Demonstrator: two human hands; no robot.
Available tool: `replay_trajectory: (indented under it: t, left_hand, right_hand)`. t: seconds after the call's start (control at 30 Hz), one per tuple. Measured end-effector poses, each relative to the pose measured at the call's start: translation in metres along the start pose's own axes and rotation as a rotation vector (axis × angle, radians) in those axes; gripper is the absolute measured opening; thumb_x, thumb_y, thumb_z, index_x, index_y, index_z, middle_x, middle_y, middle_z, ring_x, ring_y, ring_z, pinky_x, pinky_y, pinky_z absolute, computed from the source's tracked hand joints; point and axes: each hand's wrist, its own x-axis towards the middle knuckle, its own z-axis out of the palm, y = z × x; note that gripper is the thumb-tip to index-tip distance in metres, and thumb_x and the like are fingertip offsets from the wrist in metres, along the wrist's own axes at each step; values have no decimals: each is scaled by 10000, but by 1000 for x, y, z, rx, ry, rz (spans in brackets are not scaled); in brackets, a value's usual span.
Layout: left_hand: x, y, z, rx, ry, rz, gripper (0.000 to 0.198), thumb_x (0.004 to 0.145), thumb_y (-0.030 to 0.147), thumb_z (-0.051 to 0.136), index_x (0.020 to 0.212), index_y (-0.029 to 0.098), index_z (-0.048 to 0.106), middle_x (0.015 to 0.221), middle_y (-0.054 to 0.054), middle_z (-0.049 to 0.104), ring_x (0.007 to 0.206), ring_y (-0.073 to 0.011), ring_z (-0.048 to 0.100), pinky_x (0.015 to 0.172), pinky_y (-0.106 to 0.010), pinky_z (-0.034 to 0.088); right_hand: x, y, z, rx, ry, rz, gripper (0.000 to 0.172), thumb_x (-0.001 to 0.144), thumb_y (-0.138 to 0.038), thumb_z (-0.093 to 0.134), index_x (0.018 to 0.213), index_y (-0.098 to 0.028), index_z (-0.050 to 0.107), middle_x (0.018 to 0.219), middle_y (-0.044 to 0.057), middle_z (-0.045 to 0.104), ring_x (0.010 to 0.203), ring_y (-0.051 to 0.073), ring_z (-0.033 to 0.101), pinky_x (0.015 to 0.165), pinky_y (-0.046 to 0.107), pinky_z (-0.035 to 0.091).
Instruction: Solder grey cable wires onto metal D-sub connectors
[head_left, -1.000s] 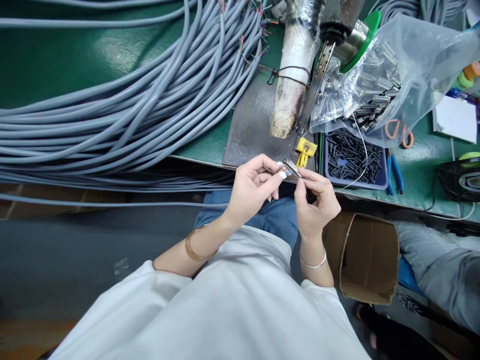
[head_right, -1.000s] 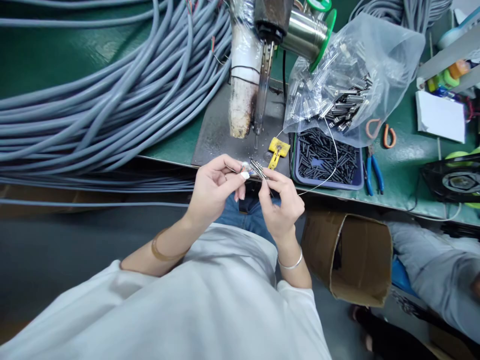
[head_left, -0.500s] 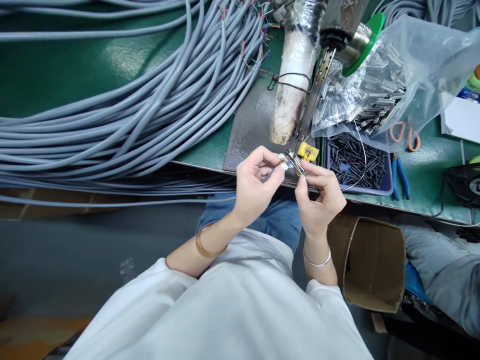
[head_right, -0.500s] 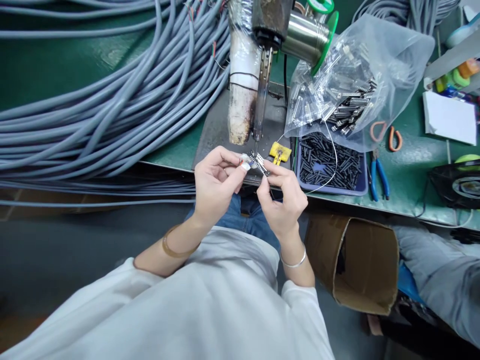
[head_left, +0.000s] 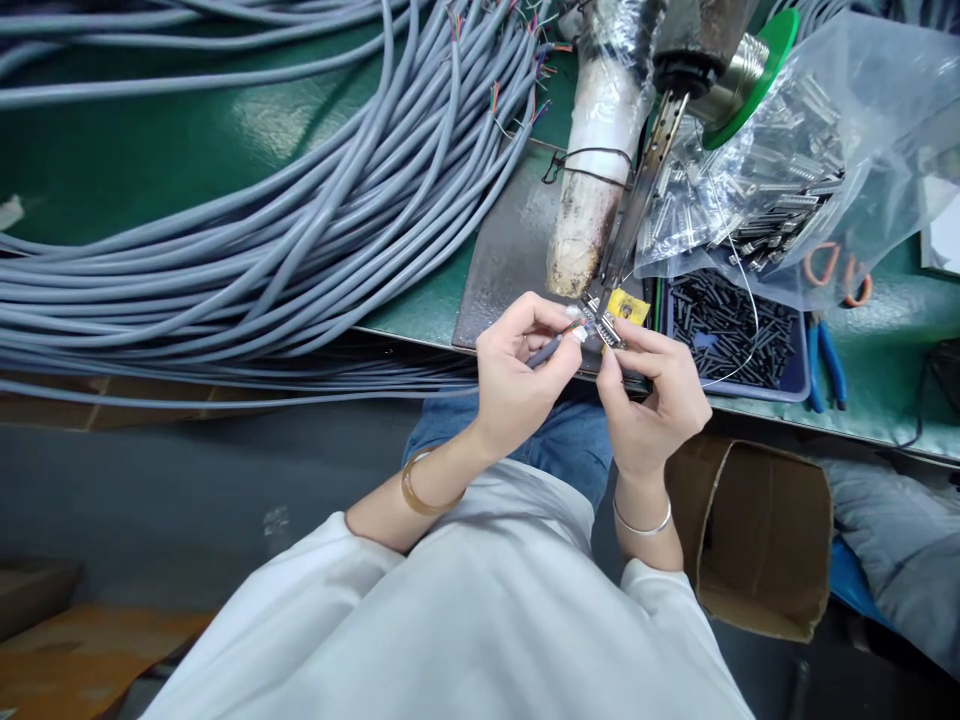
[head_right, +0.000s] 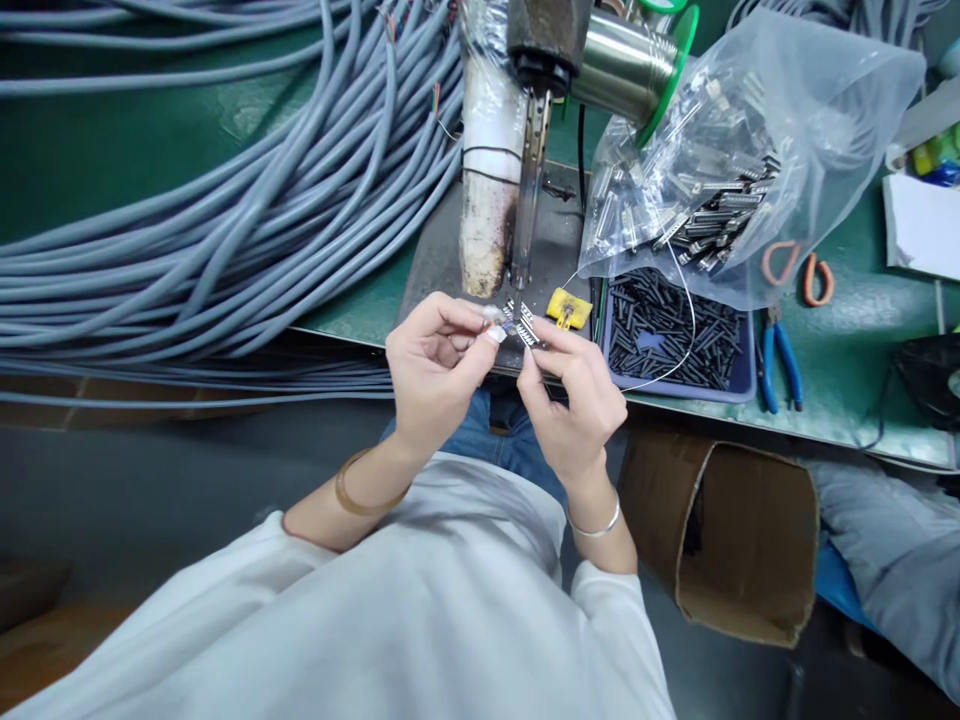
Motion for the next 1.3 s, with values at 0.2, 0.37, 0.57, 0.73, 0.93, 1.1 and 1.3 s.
replay_trajectory:
  t: [0.2, 0.37, 0.57, 0.73, 0.93, 1.1, 1.3]
  left_hand:
    - [-2, -2, -4, -42, -26, -80, 94, 806, 136, 699, 781, 165, 613, 865, -7, 673, 707, -74, 637, 631, -162, 525]
    - [-3, 1, -6, -117, -79, -142, 158, 835, 233, 748, 796, 166, 611, 825, 4, 665, 523, -25, 517, 474, -140, 435]
    - [-2, 0, -18, -282, -302, -311, 266, 805, 357, 821, 841, 169, 637, 663, 31, 614, 441, -39, 504, 408, -158, 412]
    - [-8, 4, -19, -290, -335, -326, 256, 788, 322, 835, 828, 156, 644, 630, 37, 598, 442, -39, 509, 414, -151, 419]
    - [-13, 11, -16, -260, -302, -319, 252, 771, 282, 846, 815, 158, 631, 620, 45, 591, 443, -35, 498, 407, -141, 403]
    - [-10, 4, -18, -275, -167, -277, 297, 795, 358, 821, 800, 170, 591, 618, 53, 585, 410, -27, 474, 382, -140, 366]
    - [-8, 0, -15, -261, -157, -279, 321, 769, 352, 836, 783, 169, 572, 702, 29, 641, 421, -19, 485, 382, -141, 385]
  right_hand:
    - [-10, 1, 1, -27, -11, -68, 147, 861, -139, 697, 915, -260, 633, 1088, 28, 790, 915, 181, 770, 761, 330, 662]
    - [-11, -2, -1, -7, 33, -5, 155, 863, -128, 708, 924, -260, 654, 1031, 13, 797, 918, 180, 777, 767, 320, 656]
    - [-4, -11, -18, 272, -40, 401, 139, 894, -226, 710, 809, -206, 601, 946, 21, 776, 594, 102, 680, 504, 237, 555]
    - [-3, -20, -25, 156, -103, 274, 116, 889, -202, 715, 803, -216, 637, 976, 16, 778, 575, 84, 610, 459, 244, 464]
    - [-13, -19, -18, 144, 35, 167, 133, 876, -139, 714, 854, -237, 627, 851, -22, 717, 633, 103, 642, 490, 248, 487]
    - [-24, -13, -21, 35, 120, 103, 137, 874, -143, 724, 934, -249, 661, 935, 2, 737, 808, 167, 751, 671, 330, 644]
    - [-25, -8, -9, -30, -32, 20, 156, 896, -113, 685, 981, -243, 666, 1051, 33, 783, 957, 177, 770, 805, 328, 655]
